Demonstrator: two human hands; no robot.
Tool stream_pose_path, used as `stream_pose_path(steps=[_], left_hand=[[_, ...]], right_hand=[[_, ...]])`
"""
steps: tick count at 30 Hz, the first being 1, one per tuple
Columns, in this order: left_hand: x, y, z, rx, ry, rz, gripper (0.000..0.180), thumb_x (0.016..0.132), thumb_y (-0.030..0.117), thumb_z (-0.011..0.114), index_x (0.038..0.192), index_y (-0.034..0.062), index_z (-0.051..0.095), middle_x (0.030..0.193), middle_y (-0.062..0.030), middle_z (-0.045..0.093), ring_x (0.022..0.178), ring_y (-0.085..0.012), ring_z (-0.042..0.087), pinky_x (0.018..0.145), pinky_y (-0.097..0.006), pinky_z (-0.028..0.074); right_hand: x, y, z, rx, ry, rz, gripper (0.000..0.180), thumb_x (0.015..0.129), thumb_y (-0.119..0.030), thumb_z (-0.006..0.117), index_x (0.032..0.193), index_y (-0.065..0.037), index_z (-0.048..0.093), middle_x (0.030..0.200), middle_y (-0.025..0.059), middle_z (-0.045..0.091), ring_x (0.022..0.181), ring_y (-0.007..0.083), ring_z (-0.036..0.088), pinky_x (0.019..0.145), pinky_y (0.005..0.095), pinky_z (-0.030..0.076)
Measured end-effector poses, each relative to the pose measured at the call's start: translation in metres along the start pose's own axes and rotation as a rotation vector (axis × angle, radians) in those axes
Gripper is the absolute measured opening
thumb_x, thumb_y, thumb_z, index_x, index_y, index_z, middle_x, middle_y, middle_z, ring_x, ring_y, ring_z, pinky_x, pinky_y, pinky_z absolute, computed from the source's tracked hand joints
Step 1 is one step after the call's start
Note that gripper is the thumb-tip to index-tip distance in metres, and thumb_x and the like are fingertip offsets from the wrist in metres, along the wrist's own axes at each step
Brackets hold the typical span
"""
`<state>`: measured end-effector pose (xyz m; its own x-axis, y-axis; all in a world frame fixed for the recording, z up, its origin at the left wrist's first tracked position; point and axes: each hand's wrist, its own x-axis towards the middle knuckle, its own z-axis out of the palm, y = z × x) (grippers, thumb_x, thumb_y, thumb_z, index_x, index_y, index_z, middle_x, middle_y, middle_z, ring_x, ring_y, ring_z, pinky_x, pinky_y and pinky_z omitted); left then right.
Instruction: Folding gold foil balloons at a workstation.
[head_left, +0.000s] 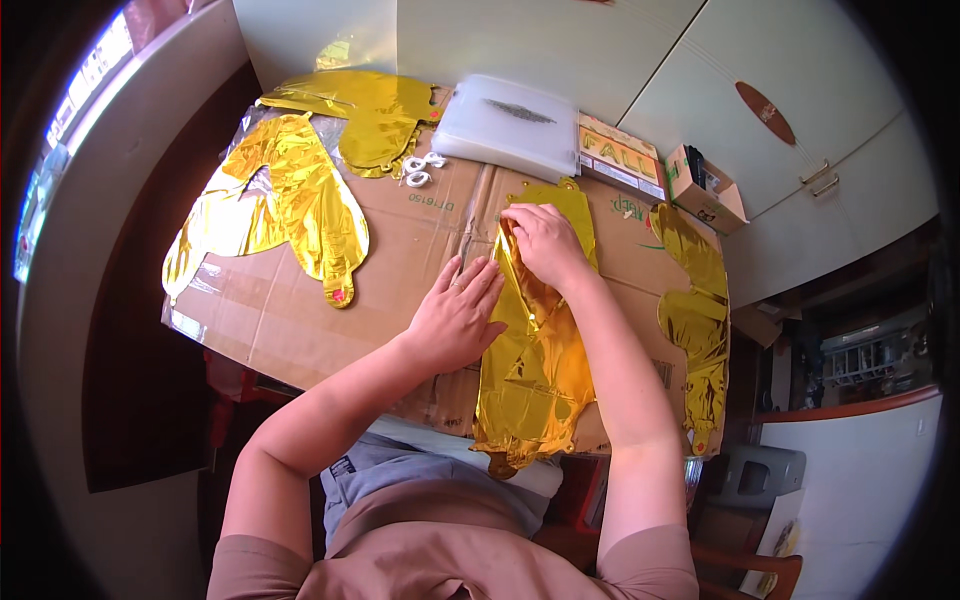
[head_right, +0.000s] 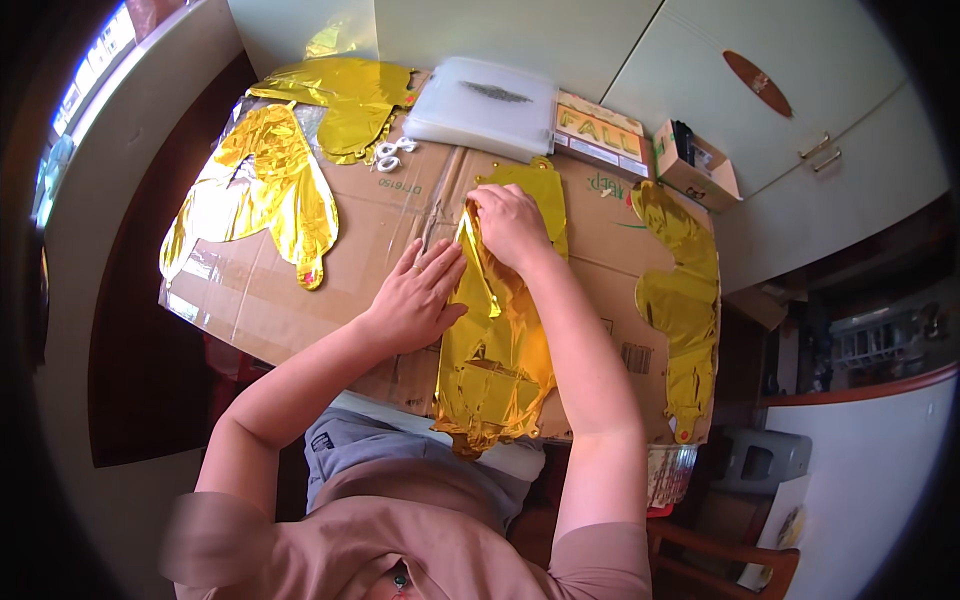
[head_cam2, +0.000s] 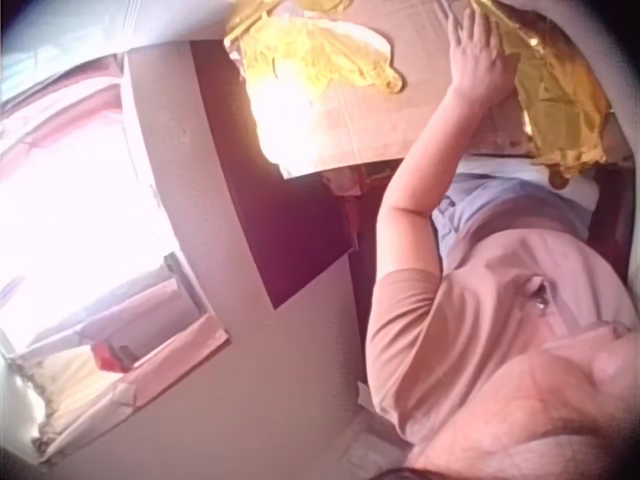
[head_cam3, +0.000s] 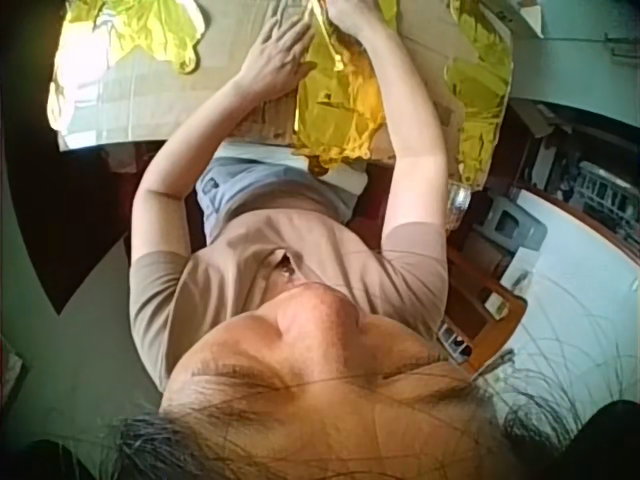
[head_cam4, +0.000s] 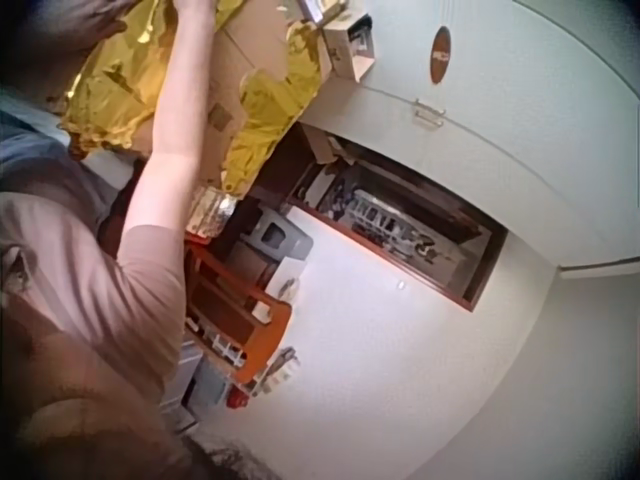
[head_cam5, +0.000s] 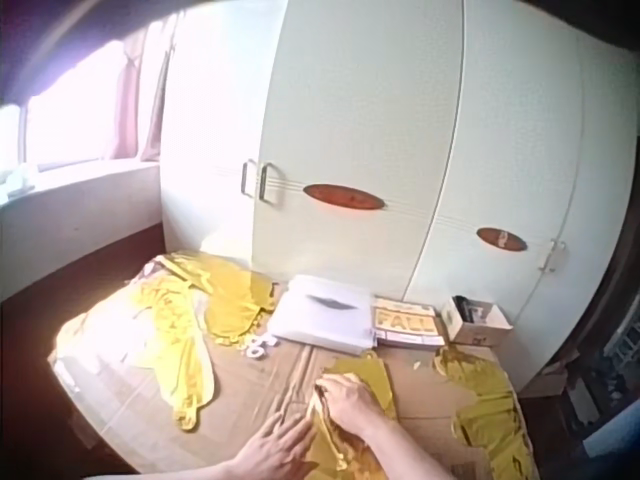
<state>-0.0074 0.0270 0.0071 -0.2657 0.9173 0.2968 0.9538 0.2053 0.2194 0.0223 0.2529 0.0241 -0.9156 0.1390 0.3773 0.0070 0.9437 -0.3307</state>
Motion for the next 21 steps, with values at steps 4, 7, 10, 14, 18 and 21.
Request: stream_pose_path(steps=[4,7,10,14,18,21], left_hand=[[0.000,0.000,0.000,0.002,-0.004,0.004,0.069,0.092,0.038,0.064,0.146,-0.0018,0.048,0.153,-0.0172,0.045,0.148,-0.0320,0.035,0.123,-0.054,0.021],[0.001,0.000,-0.002,0.000,-0.007,0.009,0.068,0.092,0.038,0.064,0.145,-0.0017,0.048,0.153,-0.0172,0.045,0.148,-0.0322,0.035,0.123,-0.054,0.022],[0.002,0.000,-0.007,-0.023,-0.023,0.019,0.068,0.092,0.038,0.064,0.145,-0.0015,0.048,0.153,-0.0177,0.045,0.148,-0.0328,0.035,0.122,-0.054,0.023],[0.002,0.000,-0.008,-0.023,-0.018,0.021,0.068,0.092,0.039,0.064,0.144,-0.0013,0.047,0.153,-0.0183,0.045,0.148,-0.0337,0.035,0.122,-0.054,0.023],[0.000,-0.003,-0.003,0.013,0.000,0.040,0.070,0.092,0.043,0.062,0.145,-0.0015,0.047,0.152,-0.0182,0.045,0.147,-0.0334,0.036,0.122,-0.053,0.023],[-0.001,-0.004,0.000,0.024,0.003,0.056,0.072,0.094,0.046,0.060,0.146,-0.0015,0.047,0.154,-0.0180,0.044,0.147,-0.0332,0.036,0.122,-0.053,0.023]], right_hand=[[-0.003,0.005,0.007,-0.085,0.032,-0.061,0.028,0.093,-0.015,0.055,0.114,-0.010,0.074,0.123,0.0068,0.069,0.111,0.0299,0.063,0.099,0.0444,0.048],[-0.004,0.003,0.010,-0.156,0.043,-0.076,0.026,0.094,-0.017,0.058,0.112,-0.011,0.074,0.122,0.0063,0.070,0.111,0.0290,0.063,0.097,0.0442,0.049],[-0.005,0.002,0.009,-0.149,0.049,-0.069,0.024,0.094,-0.021,0.060,0.112,-0.013,0.075,0.121,0.0059,0.069,0.111,0.0284,0.062,0.096,0.0443,0.048],[-0.005,-0.003,0.007,-0.116,0.066,-0.043,0.024,0.093,-0.028,0.065,0.110,-0.015,0.075,0.121,0.0049,0.069,0.111,0.0280,0.062,0.096,0.0447,0.047],[-0.003,-0.009,0.009,-0.138,0.071,-0.016,0.027,0.088,-0.029,0.072,0.108,-0.011,0.075,0.118,0.0070,0.070,0.111,0.0297,0.062,0.097,0.0431,0.047],[-0.004,-0.005,0.017,-0.138,0.150,-0.031,0.023,0.087,-0.030,0.072,0.105,-0.015,0.074,0.110,0.0017,0.069,0.105,0.0266,0.062,0.094,0.0437,0.045]])
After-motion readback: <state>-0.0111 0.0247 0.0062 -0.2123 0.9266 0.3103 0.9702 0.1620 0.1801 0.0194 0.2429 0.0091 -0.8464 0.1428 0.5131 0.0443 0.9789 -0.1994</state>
